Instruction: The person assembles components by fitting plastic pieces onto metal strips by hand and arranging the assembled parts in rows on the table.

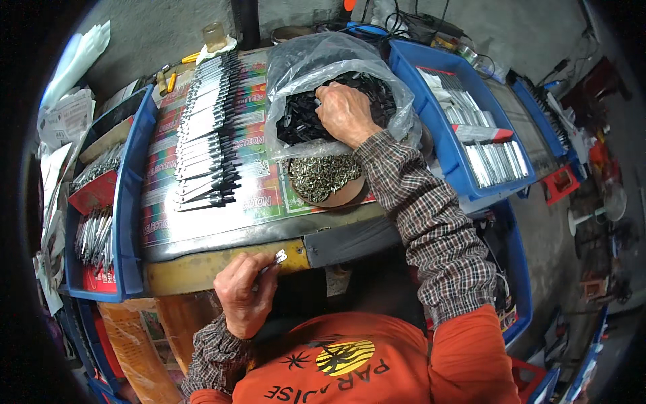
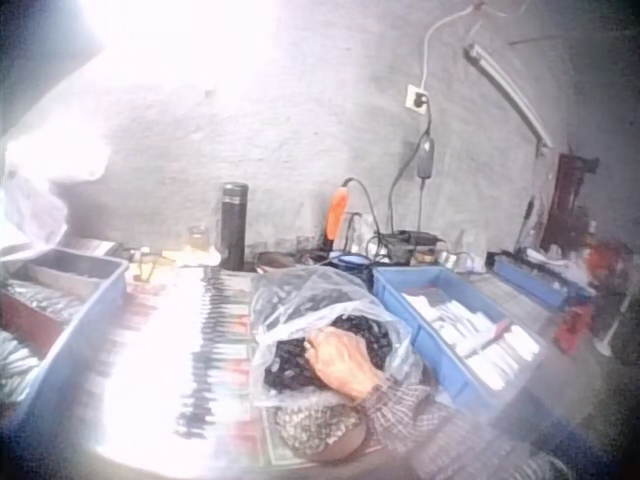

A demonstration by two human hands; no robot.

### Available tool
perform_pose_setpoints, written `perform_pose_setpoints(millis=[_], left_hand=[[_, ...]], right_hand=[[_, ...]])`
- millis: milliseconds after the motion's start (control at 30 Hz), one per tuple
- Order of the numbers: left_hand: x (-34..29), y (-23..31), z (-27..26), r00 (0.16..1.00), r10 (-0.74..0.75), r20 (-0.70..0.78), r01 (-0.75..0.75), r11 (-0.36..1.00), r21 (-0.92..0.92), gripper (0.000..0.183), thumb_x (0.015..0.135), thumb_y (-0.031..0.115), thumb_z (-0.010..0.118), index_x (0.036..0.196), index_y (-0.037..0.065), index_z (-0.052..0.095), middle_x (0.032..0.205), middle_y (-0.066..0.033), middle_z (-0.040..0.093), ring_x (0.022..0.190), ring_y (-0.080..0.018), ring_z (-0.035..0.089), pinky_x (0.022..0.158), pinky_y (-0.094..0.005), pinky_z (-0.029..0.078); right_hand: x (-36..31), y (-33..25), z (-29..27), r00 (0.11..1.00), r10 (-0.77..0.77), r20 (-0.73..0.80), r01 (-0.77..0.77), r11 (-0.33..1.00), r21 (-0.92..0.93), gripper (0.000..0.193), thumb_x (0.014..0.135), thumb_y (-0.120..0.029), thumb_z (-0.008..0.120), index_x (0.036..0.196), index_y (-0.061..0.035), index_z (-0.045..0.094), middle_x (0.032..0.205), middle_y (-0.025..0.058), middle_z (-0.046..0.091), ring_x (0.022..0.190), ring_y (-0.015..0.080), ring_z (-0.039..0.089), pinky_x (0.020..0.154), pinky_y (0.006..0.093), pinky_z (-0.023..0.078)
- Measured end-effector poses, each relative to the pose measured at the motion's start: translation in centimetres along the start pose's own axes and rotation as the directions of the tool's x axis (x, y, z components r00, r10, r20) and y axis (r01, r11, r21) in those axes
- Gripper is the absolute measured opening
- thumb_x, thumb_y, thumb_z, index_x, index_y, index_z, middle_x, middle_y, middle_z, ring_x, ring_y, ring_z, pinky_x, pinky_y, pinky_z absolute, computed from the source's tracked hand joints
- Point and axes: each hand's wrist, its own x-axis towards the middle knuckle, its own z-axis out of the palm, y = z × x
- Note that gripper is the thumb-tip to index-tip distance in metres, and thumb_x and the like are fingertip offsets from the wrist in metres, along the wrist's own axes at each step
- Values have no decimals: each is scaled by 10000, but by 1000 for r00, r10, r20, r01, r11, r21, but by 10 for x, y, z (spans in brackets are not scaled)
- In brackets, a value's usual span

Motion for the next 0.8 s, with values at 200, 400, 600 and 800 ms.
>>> perform_pose_setpoints(millis=[200, 400, 600, 800], left_hand=[[-1, 1, 0, 1000, 8, -8, -8, 1000, 8, 229, 693, -62, 687, 894, 29, 625, 693, -102, 555, 589, -273, 550, 525, -356, 442], [-1, 5, -1, 1000, -3, -8, 3, 1000, 8, 166, 728, -51, 670, 867, 29, 631, 699, -107, 581, 579, -257, 553, 525, -328, 430], [-7, 12, -6, 997, -66, 34, 66, 998, 3, 164, 732, -36, 682, 878, 26, 638, 695, -97, 573, 561, -220, 543, 515, -302, 417], [-9, 22, -4, 998, -42, 50, 44, 999, -32, 154, 745, -35, 683, 881, 23, 639, 715, -97, 589, 570, -203, 552, 523, -283, 423]], right_hand=[[-2, -2, 4, 998, -44, -48, 45, 999, 23, 218, 765, -131, 663, 965, -47, 683, 947, 160, 628, 857, 347, 630, 764, 442, 495], [-14, -7, -11, 997, -3, -83, 3, 1000, 6, 203, 786, -125, 630, 957, -21, 664, 910, 151, 624, 866, 335, 615, 774, 423, 478], [-65, -42, -61, 964, -164, -210, 201, 965, 168, 206, 801, -78, 634, 992, -5, 627, 947, 153, 648, 844, 311, 638, 731, 357, 506], [-150, -72, -81, 991, -128, -36, 118, 721, 683, 224, 774, 18, 663, 995, 2, 636, 894, 91, 655, 781, 172, 644, 680, 275, 518]])
